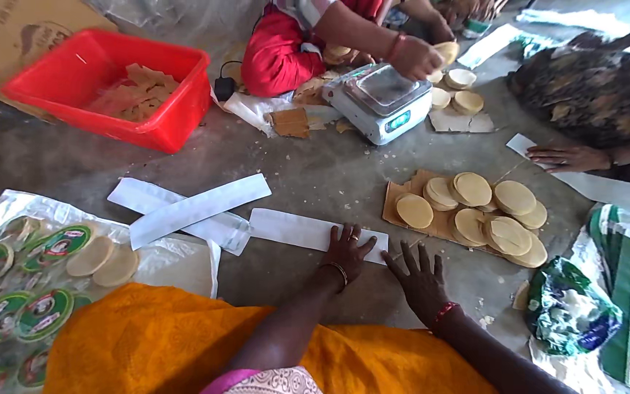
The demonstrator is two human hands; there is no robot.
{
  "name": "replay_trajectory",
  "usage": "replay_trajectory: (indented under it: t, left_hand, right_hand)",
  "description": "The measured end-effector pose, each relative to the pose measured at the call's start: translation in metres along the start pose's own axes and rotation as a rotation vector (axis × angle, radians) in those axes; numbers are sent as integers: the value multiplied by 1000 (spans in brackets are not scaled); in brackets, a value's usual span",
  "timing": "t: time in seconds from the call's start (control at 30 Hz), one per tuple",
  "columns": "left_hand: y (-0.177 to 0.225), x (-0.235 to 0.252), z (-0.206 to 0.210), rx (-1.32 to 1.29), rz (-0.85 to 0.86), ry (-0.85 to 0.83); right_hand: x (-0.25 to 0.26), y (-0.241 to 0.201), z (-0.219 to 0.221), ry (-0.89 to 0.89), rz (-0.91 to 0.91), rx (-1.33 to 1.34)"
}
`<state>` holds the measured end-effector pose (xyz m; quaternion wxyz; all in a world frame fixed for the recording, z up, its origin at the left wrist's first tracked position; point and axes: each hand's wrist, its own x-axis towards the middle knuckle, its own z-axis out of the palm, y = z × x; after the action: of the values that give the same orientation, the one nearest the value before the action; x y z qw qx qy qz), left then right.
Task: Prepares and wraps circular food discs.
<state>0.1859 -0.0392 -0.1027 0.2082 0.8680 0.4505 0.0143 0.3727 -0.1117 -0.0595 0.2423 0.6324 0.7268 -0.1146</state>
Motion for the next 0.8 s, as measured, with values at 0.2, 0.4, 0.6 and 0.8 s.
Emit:
replay_trajectory:
  t: [0.2,0.4,0.6,0.8]
  left_hand:
    - [0,-4,-3,-33,5,20]
    - [1,0,-2,-12,-13,-60]
    - [1,-2,-7,-37,-8,-70]
    - [1,2,-4,-9,-14,-66]
  right_hand:
    - [25,10,3,122,12,13]
    - [40,-2,-30,-10,158,-1]
    - [16,-1,-36,1,197,95]
    - [-4,-25,-35,-216,110,-77]
